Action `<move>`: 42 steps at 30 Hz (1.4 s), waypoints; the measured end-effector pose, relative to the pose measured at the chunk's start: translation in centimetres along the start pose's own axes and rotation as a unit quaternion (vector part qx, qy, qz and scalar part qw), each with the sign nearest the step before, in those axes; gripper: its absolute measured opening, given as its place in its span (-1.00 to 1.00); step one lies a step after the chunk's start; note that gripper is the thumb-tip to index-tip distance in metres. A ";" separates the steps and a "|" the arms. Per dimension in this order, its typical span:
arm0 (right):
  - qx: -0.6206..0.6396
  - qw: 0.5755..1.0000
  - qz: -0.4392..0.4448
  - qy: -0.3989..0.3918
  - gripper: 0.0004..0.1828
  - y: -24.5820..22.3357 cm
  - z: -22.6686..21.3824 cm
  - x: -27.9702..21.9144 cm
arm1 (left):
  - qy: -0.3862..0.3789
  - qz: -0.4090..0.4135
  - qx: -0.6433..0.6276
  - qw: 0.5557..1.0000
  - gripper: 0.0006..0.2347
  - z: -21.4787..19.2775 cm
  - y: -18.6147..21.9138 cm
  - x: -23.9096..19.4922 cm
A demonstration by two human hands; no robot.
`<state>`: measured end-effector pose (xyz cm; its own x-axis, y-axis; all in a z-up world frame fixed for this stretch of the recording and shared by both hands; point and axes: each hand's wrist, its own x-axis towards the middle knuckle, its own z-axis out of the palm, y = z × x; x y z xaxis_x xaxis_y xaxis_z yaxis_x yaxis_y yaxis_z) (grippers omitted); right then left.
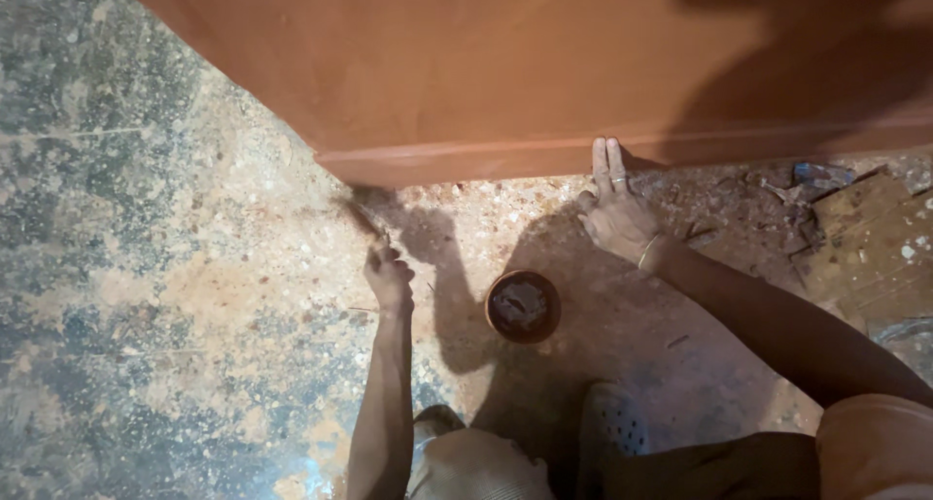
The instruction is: The person paints a wall with a paintbrush, repeatedly dipping the brush into a small container of reddish-brown paint. They apply paint to the lower section of the wall and a vertical corner, working methodically along the base and upward.
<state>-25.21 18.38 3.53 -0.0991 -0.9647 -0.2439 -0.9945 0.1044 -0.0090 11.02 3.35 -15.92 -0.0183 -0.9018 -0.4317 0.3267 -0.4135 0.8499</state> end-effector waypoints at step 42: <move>-0.037 0.989 -0.056 0.134 -0.63 0.4 0.7 -0.1 | -0.239 0.028 0.211 0.947 -0.45 15.7 14.1 -15.0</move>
<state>-25.54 18.65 2.82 0.0157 -0.9997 0.0212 -0.9985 -0.0146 0.0523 1.03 9.10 7.34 -0.4705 -0.8358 -0.2830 -0.0661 -0.2865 0.9558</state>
